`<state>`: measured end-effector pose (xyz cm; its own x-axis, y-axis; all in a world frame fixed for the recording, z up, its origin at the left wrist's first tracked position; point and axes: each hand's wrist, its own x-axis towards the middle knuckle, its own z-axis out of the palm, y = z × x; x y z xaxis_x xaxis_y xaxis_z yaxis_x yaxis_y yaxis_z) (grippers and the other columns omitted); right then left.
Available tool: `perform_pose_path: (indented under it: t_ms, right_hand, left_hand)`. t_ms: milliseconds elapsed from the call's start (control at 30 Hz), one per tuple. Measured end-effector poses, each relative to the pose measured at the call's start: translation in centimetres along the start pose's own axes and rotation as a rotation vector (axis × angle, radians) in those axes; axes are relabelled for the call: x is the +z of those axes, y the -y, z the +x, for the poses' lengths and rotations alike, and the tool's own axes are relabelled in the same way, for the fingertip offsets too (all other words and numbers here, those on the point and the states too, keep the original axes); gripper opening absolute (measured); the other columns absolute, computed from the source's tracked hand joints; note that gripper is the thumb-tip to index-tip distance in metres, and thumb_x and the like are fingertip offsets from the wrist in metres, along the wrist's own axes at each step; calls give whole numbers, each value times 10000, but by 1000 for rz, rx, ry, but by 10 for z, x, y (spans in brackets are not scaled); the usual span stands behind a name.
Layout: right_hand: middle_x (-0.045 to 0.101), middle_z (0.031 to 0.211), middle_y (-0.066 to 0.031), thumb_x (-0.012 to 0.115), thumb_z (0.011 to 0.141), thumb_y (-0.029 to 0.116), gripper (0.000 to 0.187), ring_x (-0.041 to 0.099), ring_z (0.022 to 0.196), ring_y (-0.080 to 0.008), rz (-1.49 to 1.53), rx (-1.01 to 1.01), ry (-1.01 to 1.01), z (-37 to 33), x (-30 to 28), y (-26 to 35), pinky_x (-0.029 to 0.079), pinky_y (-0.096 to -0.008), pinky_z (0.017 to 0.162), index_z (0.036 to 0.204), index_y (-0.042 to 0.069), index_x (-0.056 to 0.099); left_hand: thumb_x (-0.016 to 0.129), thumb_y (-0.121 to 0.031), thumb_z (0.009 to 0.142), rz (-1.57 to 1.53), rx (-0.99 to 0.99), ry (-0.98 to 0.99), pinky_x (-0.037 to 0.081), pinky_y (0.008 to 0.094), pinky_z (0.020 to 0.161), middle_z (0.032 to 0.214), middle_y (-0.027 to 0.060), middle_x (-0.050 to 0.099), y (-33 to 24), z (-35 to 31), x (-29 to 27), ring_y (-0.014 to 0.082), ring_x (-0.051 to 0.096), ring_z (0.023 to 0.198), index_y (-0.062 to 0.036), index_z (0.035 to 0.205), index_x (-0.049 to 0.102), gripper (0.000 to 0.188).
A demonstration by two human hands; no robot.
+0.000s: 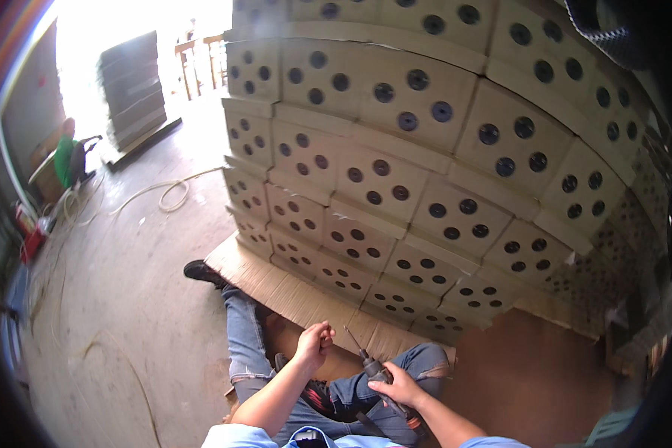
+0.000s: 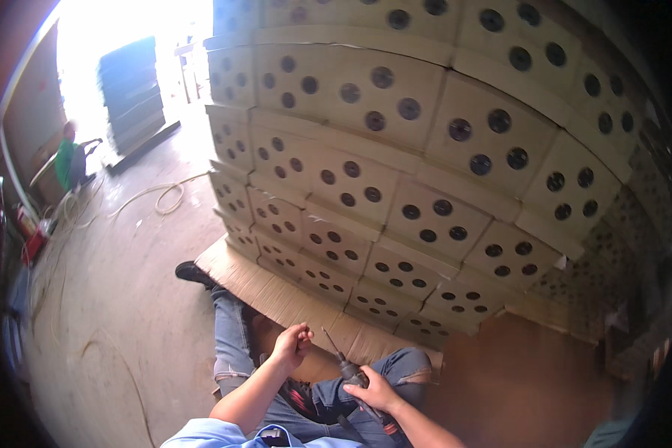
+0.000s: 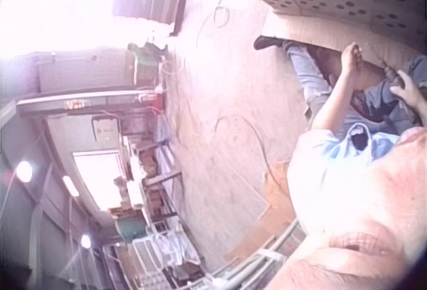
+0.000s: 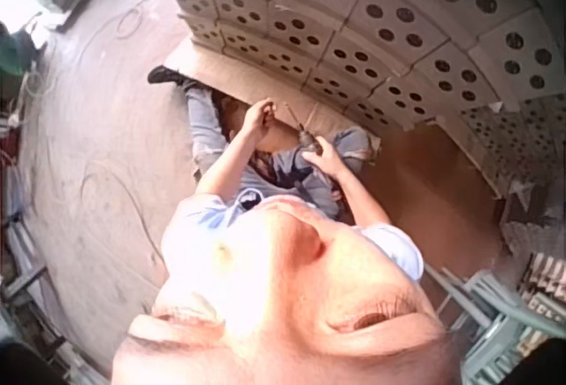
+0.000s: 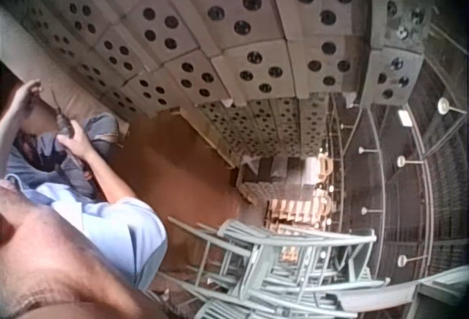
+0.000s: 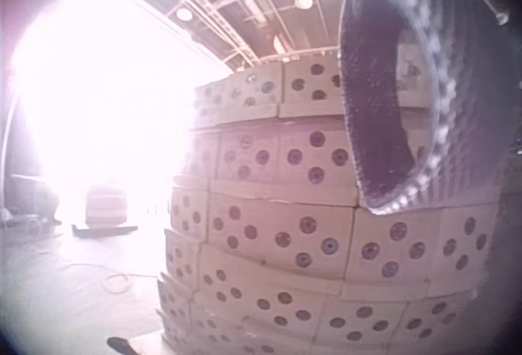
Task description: The person sits on the floor and uses a corded drill to make holes in the pre-marked spots on stacked cardboard trays. The person repeatedly positions the drill, activates it, and drills into the trays.
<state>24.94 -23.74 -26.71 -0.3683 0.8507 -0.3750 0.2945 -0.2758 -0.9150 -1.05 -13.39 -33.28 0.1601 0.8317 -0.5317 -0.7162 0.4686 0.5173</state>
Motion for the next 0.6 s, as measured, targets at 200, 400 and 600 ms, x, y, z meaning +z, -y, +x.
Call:
perform_pose_path:
  t_ms: [200,400,600]
  right_hand:
    - [708,999,-166,815,807,449,715,711,798,-212,-358,220,171,35,-4,-25,550,-347,702,1287,-12,555]
    - [642,926,-82,680,945,467,547,647,688,-144,-618,431,980,63,-5,-6,528,-311,584,1247,32,543]
    - [648,798,-69,667,964,417,405,634,594,-142,-400,777,1135,82,-7,-8,513,-287,511,1147,66,582]
  left_hand:
    - [560,-206,1030,88,108,-103,288,231,419,771,54,648,24,-51,-46,71,394,475,-91,946,542,143]
    - [617,-257,1012,859,581,-85,540,336,703,803,90,735,51,-67,-47,171,704,773,6,912,662,286]
    - [614,-343,974,1408,275,202,552,434,779,889,87,763,110,-47,-39,309,727,872,-75,1029,708,290]
